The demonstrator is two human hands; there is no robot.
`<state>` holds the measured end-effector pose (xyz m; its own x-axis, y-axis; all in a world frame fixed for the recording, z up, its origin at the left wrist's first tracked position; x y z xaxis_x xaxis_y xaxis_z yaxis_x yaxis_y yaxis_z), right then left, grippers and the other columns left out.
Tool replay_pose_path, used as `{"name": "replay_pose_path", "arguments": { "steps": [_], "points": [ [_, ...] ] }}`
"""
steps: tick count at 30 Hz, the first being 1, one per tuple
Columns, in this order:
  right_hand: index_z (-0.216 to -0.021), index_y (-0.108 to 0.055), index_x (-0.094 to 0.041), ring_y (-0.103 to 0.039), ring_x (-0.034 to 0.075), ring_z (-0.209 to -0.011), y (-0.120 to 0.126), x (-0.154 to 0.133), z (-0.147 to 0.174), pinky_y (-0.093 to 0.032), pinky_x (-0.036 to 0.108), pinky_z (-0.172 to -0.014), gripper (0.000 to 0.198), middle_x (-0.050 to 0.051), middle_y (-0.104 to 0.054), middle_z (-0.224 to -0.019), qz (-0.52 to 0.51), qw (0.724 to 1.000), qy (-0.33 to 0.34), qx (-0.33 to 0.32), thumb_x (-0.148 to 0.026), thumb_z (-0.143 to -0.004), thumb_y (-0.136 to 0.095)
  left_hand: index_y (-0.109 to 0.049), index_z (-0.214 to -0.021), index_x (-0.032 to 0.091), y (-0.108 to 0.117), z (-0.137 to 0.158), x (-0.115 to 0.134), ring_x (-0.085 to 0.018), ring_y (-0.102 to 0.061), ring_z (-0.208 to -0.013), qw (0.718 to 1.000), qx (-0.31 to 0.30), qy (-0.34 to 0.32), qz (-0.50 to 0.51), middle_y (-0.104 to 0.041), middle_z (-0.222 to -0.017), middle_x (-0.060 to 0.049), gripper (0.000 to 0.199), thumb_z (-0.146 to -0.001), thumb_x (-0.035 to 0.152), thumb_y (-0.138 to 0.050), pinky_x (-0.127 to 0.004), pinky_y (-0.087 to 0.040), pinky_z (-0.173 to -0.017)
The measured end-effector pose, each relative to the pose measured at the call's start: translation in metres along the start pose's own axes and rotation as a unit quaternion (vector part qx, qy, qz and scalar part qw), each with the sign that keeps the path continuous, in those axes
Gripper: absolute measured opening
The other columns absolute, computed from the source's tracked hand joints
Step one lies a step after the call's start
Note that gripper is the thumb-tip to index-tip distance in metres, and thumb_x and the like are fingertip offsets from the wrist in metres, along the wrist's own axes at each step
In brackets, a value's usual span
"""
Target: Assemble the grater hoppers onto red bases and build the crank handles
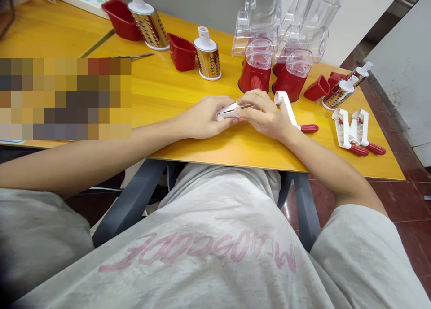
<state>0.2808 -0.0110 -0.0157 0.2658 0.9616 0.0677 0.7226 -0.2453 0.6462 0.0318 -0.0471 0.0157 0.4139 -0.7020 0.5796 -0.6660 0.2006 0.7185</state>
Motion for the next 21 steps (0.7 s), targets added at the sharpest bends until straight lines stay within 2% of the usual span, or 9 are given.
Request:
{"name": "replay_pose_path", "arguments": {
  "steps": [4,8,10,13,17,21],
  "points": [
    [-0.152,-0.085,-0.038,-0.082,0.03,-0.14,-0.001,0.004,0.0,-0.071,0.061,-0.122,0.032,0.01,-0.085,-0.151,0.0,0.999,-0.031,-0.026,-0.056,-0.128,-0.072,-0.08,-0.11,0.021,-0.001,0.0,0.001,-0.033,-0.077,-0.1,0.999,0.015,0.009,-0.042,-0.085,-0.109,-0.014,0.023,-0.113,0.043,-0.072,-0.045,-0.06,-0.099],
    [-0.162,-0.08,-0.037,-0.083,0.034,-0.146,0.001,0.004,-0.005,-0.071,0.068,-0.13,0.045,0.013,-0.086,-0.153,0.001,0.998,-0.047,-0.046,-0.063,-0.127,-0.071,-0.083,-0.112,0.019,-0.001,-0.001,0.001,-0.036,-0.078,-0.105,0.998,0.032,0.006,-0.063,-0.087,-0.113,-0.017,0.03,-0.118,0.046,-0.071,-0.047,-0.062,-0.103],
    [-0.166,-0.08,-0.036,-0.083,0.036,-0.148,0.003,0.004,-0.008,-0.065,0.075,-0.142,0.053,0.013,-0.087,-0.154,0.001,0.996,-0.068,-0.059,-0.069,-0.125,-0.071,-0.086,-0.118,0.018,-0.001,0.0,0.002,-0.038,-0.079,-0.109,0.996,0.036,0.006,-0.077,-0.087,-0.118,-0.019,0.03,-0.119,0.043,-0.071,-0.048,-0.063,-0.106],
    [-0.161,-0.083,-0.037,-0.084,0.037,-0.149,0.007,0.005,-0.011,-0.05,0.083,-0.158,0.061,0.011,-0.089,-0.148,0.002,0.991,-0.106,-0.084,-0.082,-0.122,-0.074,-0.087,-0.126,0.015,0.001,0.0,0.004,-0.04,-0.08,-0.115,0.995,0.022,0.004,-0.1,-0.087,-0.123,-0.022,0.032,-0.12,0.039,-0.067,-0.05,-0.064,-0.111],
    [-0.156,-0.088,-0.033,-0.084,0.037,-0.147,0.013,0.005,-0.014,-0.039,0.083,-0.165,0.076,0.011,-0.091,-0.143,-0.003,0.982,-0.147,-0.114,-0.096,-0.115,-0.074,-0.087,-0.129,0.013,0.0,0.0,0.003,-0.043,-0.08,-0.121,0.995,-0.004,0.003,-0.103,-0.085,-0.125,-0.023,0.036,-0.121,0.04,-0.064,-0.052,-0.064,-0.114],
    [-0.157,-0.091,-0.03,-0.084,0.035,-0.142,0.017,0.0,-0.017,-0.038,0.081,-0.166,0.076,0.013,-0.094,-0.141,-0.029,0.973,-0.171,-0.154,-0.092,-0.122,-0.063,-0.084,-0.124,0.015,-0.002,-0.001,-0.003,-0.043,-0.081,-0.121,0.995,-0.019,-0.013,-0.095,-0.084,-0.124,-0.022,0.035,-0.121,0.042,-0.062,-0.053,-0.064,-0.115]
  ]
}}
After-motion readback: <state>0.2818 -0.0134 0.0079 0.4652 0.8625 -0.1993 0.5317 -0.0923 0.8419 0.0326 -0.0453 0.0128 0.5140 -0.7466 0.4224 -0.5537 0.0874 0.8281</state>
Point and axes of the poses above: each hand's wrist, its own z-axis away from the middle knuckle, its own y-axis out of the back of the hand, x = y × z, the point moved 4 cm from there along -z, towards the middle knuckle
